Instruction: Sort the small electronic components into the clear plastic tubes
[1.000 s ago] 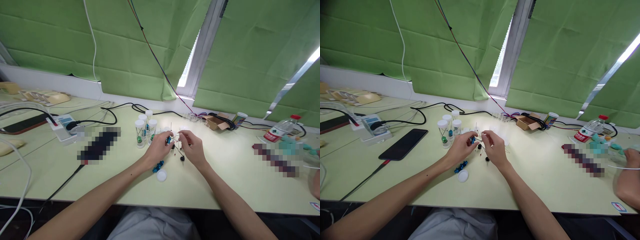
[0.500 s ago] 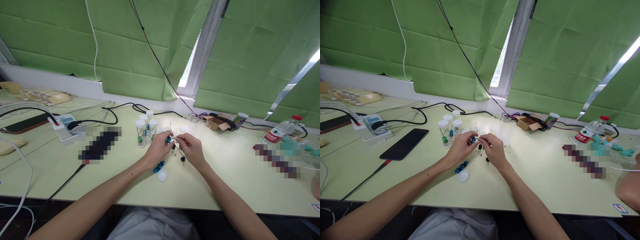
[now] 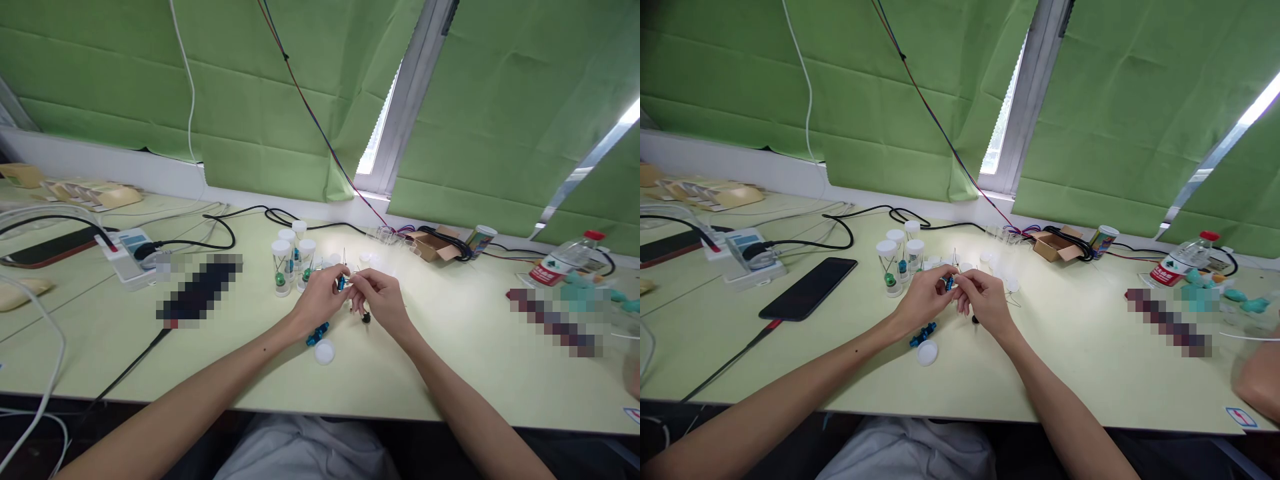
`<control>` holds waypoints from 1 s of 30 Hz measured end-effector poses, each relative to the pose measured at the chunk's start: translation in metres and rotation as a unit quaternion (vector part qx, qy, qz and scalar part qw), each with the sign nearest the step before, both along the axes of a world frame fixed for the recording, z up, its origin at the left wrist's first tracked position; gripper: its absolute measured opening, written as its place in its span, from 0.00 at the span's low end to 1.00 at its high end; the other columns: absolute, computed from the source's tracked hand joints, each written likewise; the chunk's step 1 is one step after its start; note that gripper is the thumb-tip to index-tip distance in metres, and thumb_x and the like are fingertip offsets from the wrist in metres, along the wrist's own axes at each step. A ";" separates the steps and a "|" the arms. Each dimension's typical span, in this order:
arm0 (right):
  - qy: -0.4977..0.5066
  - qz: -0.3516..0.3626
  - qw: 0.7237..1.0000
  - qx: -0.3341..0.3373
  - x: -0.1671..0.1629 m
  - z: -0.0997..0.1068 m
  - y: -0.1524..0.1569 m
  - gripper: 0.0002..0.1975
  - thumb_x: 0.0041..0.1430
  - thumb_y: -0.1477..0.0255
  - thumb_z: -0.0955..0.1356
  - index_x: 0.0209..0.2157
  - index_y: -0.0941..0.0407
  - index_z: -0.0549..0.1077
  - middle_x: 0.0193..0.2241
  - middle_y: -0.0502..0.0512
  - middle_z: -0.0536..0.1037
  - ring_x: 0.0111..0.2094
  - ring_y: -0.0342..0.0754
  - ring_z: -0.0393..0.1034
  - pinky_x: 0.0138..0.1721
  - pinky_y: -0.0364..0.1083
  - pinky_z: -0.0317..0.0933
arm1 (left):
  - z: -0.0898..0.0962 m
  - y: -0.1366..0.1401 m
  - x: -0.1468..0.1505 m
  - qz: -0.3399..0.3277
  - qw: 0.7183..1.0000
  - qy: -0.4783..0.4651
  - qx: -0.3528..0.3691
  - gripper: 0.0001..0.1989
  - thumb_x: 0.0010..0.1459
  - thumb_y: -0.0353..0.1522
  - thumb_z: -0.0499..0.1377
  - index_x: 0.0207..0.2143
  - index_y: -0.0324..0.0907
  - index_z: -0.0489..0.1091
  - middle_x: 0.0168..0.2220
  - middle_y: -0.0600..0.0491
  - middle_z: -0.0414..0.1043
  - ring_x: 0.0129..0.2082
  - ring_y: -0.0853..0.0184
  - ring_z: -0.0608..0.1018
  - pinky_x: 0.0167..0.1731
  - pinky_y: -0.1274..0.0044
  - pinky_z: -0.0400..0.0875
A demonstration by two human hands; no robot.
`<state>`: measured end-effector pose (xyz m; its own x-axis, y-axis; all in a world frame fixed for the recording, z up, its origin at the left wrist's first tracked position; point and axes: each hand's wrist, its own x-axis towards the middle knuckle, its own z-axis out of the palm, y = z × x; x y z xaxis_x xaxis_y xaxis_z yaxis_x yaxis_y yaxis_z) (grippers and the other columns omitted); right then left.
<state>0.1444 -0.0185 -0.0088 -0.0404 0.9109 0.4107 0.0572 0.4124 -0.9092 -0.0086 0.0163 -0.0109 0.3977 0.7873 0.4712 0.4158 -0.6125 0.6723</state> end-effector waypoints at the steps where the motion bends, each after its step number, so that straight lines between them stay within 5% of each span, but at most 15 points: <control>1: 0.012 0.018 1.000 -0.007 0.000 0.001 0.000 0.14 0.62 0.61 0.69 0.30 0.58 0.74 0.20 0.51 0.76 0.16 0.43 0.69 0.16 0.42 0.63 | -0.001 0.001 0.000 0.003 1.000 -0.004 -0.005 0.07 0.58 0.34 0.57 0.38 0.43 0.72 0.24 0.58 0.69 0.23 0.71 0.68 0.27 0.77 0.63; 8: 0.095 0.144 0.983 -0.061 0.004 0.002 0.003 0.18 0.64 0.56 0.66 0.37 0.57 0.74 0.32 0.59 0.81 0.24 0.44 0.73 0.23 0.44 0.67 | -0.002 0.004 0.000 -0.008 0.997 -0.052 -0.058 0.12 0.51 0.27 0.56 0.38 0.43 0.73 0.32 0.56 0.75 0.24 0.71 0.72 0.28 0.77 0.66; 16: 0.099 0.146 0.980 -0.095 0.005 0.005 0.002 0.16 0.60 0.57 0.70 0.38 0.56 0.73 0.33 0.56 0.81 0.25 0.43 0.71 0.26 0.44 0.66 | -0.004 0.006 0.000 -0.020 0.992 -0.079 -0.092 0.09 0.52 0.32 0.59 0.38 0.43 0.73 0.31 0.55 0.75 0.22 0.71 0.74 0.24 0.78 0.66; 30: -0.028 -0.074 0.996 0.039 -0.001 -0.001 -0.001 0.12 0.60 0.62 0.70 0.28 0.56 0.76 0.16 0.46 0.68 0.17 0.41 0.63 0.20 0.43 0.61 | 0.000 0.000 0.001 -0.001 0.997 -0.044 -0.067 0.08 0.55 0.37 0.60 0.37 0.44 0.71 0.27 0.58 0.69 0.20 0.73 0.68 0.23 0.78 0.62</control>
